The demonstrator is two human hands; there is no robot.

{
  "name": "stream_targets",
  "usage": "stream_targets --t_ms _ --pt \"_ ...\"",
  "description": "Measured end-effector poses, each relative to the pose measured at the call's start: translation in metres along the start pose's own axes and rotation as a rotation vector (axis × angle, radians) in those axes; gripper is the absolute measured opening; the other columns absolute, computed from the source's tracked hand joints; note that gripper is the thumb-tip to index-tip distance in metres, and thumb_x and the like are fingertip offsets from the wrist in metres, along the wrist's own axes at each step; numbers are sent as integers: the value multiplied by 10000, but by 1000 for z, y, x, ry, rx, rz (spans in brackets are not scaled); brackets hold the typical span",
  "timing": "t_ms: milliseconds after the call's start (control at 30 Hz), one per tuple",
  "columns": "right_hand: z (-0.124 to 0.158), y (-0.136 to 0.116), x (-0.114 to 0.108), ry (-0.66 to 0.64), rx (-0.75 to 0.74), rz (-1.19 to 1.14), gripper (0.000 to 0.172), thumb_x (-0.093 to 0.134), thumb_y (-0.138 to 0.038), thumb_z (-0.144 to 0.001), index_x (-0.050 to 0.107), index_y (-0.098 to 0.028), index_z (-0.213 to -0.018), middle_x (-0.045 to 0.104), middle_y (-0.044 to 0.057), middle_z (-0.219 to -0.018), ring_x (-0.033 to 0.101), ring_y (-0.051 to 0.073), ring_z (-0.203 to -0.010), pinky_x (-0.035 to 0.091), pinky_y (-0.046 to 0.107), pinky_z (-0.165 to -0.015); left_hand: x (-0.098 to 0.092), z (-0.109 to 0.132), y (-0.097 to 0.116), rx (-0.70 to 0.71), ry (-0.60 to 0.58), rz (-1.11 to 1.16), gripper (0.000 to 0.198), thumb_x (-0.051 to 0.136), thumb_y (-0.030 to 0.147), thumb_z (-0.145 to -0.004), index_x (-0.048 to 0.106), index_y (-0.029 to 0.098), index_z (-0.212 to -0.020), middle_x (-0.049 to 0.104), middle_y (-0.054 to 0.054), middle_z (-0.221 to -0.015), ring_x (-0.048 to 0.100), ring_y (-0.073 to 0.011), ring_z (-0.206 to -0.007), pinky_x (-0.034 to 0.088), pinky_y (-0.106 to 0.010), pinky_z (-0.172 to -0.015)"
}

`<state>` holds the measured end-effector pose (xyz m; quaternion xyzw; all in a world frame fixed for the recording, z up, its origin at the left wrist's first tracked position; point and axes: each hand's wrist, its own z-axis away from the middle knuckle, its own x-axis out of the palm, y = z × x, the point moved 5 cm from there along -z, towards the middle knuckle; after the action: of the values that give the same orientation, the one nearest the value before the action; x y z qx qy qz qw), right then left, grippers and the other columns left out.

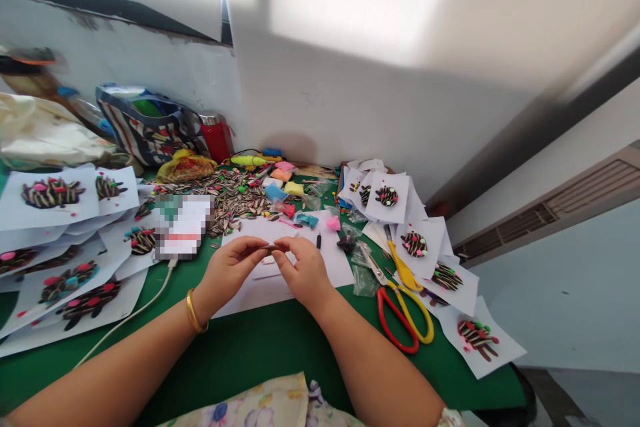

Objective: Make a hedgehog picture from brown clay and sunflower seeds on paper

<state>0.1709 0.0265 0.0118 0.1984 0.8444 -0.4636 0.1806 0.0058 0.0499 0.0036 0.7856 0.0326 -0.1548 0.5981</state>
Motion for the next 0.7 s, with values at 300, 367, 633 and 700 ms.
stream_targets --t_ms 300,367,633,700 --pt "0 -9 4 -51 -63 67 134 552 -257 -932 680 -218 -926 708 44 -860 631 198 -835 495 352 -781 1 -1 6 60 -26 -44 188 684 390 -827 744 222 -887 714 -51 -871 646 -193 -827 523 -316 -769" --pt "0 -9 2 -31 -66 58 146 578 -275 -923 668 -225 -1027 704 50 -904 631 205 -867 502 367 -809 0 -2 2 -8 -17 14 198 698 399 -812 740 214 -870 723 -53 -871 656 -204 -836 523 -326 -781" --pt "-1 -14 3 -27 -199 50 340 682 -304 -884 638 -304 -1221 640 62 -1146 573 228 -1125 465 429 -1000 13 1 -4 -289 -177 434 362 785 402 -728 709 161 -987 728 -82 -1002 660 -221 -922 536 -334 -812" --pt "-1 -13 3 -14 -199 39 303 676 -287 -889 655 -306 -1191 641 57 -1131 576 224 -1119 466 431 -1000 14 1 -2 -289 -190 456 355 789 399 -728 703 159 -976 720 -74 -981 651 -207 -906 530 -323 -808"
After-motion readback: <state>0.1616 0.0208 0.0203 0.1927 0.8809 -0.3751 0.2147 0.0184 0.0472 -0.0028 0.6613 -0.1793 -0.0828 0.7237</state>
